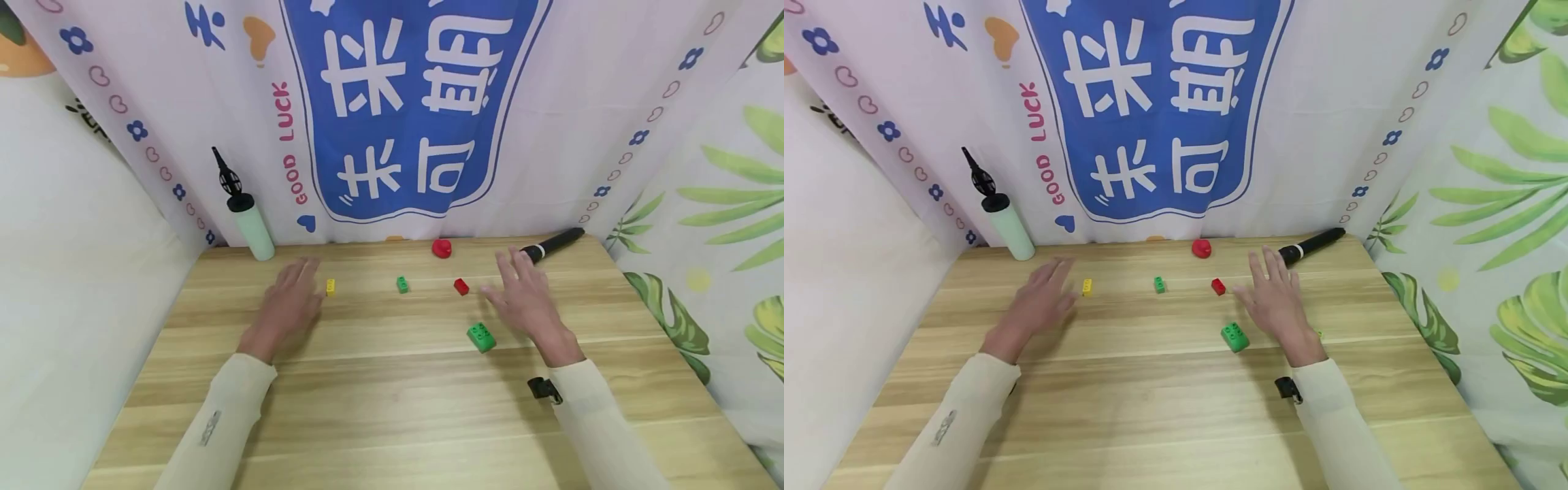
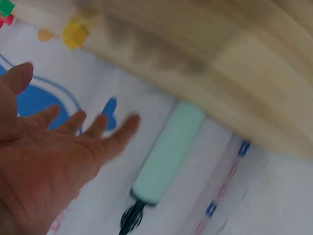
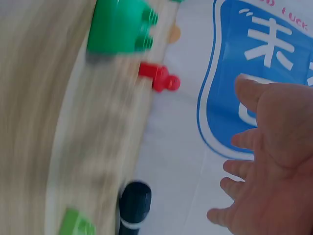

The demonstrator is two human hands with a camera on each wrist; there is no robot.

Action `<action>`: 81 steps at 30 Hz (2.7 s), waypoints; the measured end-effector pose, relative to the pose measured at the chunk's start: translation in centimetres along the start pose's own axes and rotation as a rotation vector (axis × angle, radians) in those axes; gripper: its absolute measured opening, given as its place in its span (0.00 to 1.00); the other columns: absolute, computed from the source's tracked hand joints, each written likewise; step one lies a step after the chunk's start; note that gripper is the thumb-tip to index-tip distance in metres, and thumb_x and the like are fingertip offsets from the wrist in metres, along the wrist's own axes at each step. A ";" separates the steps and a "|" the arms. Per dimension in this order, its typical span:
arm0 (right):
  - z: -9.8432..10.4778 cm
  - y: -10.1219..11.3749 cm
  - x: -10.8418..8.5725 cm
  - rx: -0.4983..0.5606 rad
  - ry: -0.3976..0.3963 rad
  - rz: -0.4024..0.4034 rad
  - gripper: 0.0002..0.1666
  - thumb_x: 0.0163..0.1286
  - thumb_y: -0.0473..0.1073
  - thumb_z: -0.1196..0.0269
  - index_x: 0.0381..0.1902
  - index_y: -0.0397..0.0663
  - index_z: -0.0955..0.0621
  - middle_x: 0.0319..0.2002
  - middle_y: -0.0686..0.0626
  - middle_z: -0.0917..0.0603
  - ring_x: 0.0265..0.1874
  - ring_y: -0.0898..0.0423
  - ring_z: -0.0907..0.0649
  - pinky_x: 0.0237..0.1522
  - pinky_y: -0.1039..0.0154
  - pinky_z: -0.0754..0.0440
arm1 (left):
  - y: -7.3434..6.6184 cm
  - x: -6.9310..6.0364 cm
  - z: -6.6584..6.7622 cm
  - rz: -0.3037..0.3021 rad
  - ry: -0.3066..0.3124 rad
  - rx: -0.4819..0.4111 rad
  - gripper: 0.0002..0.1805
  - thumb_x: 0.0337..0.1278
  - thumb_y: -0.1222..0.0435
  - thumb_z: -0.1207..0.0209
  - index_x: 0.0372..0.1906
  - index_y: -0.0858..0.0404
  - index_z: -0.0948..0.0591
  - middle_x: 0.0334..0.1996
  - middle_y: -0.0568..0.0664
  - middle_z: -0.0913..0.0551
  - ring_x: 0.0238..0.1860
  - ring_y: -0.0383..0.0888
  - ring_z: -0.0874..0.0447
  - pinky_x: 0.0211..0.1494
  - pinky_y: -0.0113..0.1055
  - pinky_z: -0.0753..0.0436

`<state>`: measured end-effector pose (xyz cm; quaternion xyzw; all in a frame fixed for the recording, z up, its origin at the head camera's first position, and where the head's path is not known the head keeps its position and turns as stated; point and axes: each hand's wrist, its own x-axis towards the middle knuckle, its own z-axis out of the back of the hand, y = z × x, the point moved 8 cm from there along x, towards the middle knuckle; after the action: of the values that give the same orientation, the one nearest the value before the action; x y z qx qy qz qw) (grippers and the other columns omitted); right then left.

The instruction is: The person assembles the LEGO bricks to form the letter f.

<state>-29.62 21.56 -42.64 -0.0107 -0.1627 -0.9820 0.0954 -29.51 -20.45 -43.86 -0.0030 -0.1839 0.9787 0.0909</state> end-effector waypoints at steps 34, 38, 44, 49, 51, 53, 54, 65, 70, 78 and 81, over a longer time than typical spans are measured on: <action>-10.5 12.1 9.4 0.396 0.243 0.173 0.31 0.73 0.35 0.29 0.72 0.39 0.23 0.69 0.37 0.19 0.69 0.41 0.19 0.75 0.47 0.24 | -4.3 3.7 -7.1 -0.083 0.206 -0.418 0.16 0.61 0.69 0.25 0.49 0.64 0.18 0.44 0.53 0.16 0.42 0.43 0.21 0.48 0.34 0.19; -10.7 12.0 9.3 0.358 0.217 0.169 0.23 0.73 0.35 0.29 0.64 0.41 0.17 0.63 0.39 0.15 0.64 0.43 0.17 0.73 0.47 0.22 | -4.1 3.4 -7.1 -0.054 0.213 -0.425 0.17 0.61 0.69 0.25 0.52 0.64 0.18 0.46 0.54 0.16 0.44 0.44 0.19 0.51 0.36 0.17; -11.0 11.8 9.1 0.369 0.209 0.166 0.21 0.72 0.37 0.27 0.61 0.43 0.14 0.58 0.41 0.12 0.59 0.45 0.16 0.69 0.48 0.20 | -3.6 3.4 -7.2 -0.032 0.203 -0.409 0.16 0.62 0.68 0.25 0.51 0.64 0.17 0.45 0.54 0.14 0.43 0.44 0.18 0.51 0.36 0.15; -10.7 12.4 8.5 0.405 0.178 0.178 0.20 0.69 0.40 0.24 0.58 0.43 0.12 0.52 0.43 0.11 0.53 0.48 0.14 0.64 0.49 0.16 | -3.3 3.5 -7.3 -0.009 0.196 -0.413 0.15 0.61 0.67 0.24 0.49 0.64 0.16 0.44 0.54 0.14 0.43 0.44 0.18 0.49 0.34 0.16; -10.6 12.9 8.3 0.443 0.171 0.186 0.20 0.69 0.40 0.24 0.57 0.42 0.12 0.50 0.43 0.10 0.51 0.48 0.13 0.62 0.50 0.16 | -3.3 3.6 -7.3 -0.011 0.192 -0.414 0.15 0.61 0.67 0.24 0.48 0.64 0.16 0.44 0.54 0.14 0.42 0.43 0.17 0.49 0.33 0.15; -10.5 13.8 8.0 0.499 0.176 0.201 0.21 0.69 0.39 0.24 0.58 0.41 0.13 0.50 0.43 0.10 0.51 0.48 0.12 0.61 0.50 0.14 | -3.2 3.7 -7.3 -0.012 0.187 -0.417 0.15 0.61 0.66 0.24 0.48 0.64 0.16 0.44 0.53 0.14 0.42 0.43 0.17 0.49 0.33 0.15; -10.5 14.2 7.9 0.522 0.181 0.212 0.21 0.69 0.39 0.24 0.58 0.40 0.13 0.50 0.43 0.10 0.51 0.49 0.12 0.61 0.51 0.14 | -3.2 3.8 -7.3 -0.015 0.184 -0.416 0.15 0.61 0.66 0.24 0.48 0.64 0.16 0.44 0.54 0.13 0.42 0.43 0.17 0.49 0.33 0.15; -11.8 18.1 6.7 0.598 0.223 0.341 0.18 0.66 0.38 0.22 0.53 0.45 0.11 0.49 0.46 0.09 0.47 0.53 0.11 0.54 0.59 0.12 | -3.1 3.7 -7.1 -0.059 0.162 -0.420 0.15 0.58 0.71 0.23 0.48 0.68 0.15 0.40 0.55 0.12 0.40 0.43 0.16 0.45 0.33 0.15; -11.6 18.4 6.6 0.576 0.164 0.369 0.18 0.65 0.38 0.22 0.53 0.45 0.10 0.49 0.45 0.09 0.47 0.53 0.11 0.52 0.62 0.12 | -3.0 3.7 -7.1 -0.062 0.157 -0.413 0.16 0.58 0.69 0.23 0.48 0.68 0.15 0.39 0.55 0.12 0.39 0.43 0.16 0.45 0.32 0.16; -11.1 18.6 6.5 0.622 0.114 0.361 0.19 0.66 0.36 0.22 0.54 0.43 0.11 0.50 0.44 0.10 0.47 0.51 0.11 0.51 0.62 0.11 | -3.2 3.7 -7.1 -0.078 0.162 -0.418 0.15 0.59 0.67 0.22 0.47 0.67 0.14 0.38 0.54 0.12 0.38 0.41 0.16 0.44 0.31 0.17; -11.5 18.8 6.6 0.581 0.138 0.361 0.20 0.66 0.39 0.22 0.56 0.47 0.10 0.51 0.46 0.10 0.46 0.54 0.12 0.51 0.62 0.13 | -3.3 3.7 -7.0 -0.098 0.142 -0.408 0.15 0.58 0.67 0.22 0.45 0.68 0.14 0.36 0.54 0.12 0.36 0.41 0.17 0.42 0.31 0.17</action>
<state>-32.36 -0.79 -47.19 0.0548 -0.4239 -0.8603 0.2776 -32.33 -14.27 -49.12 -0.0811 -0.3710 0.9131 0.1484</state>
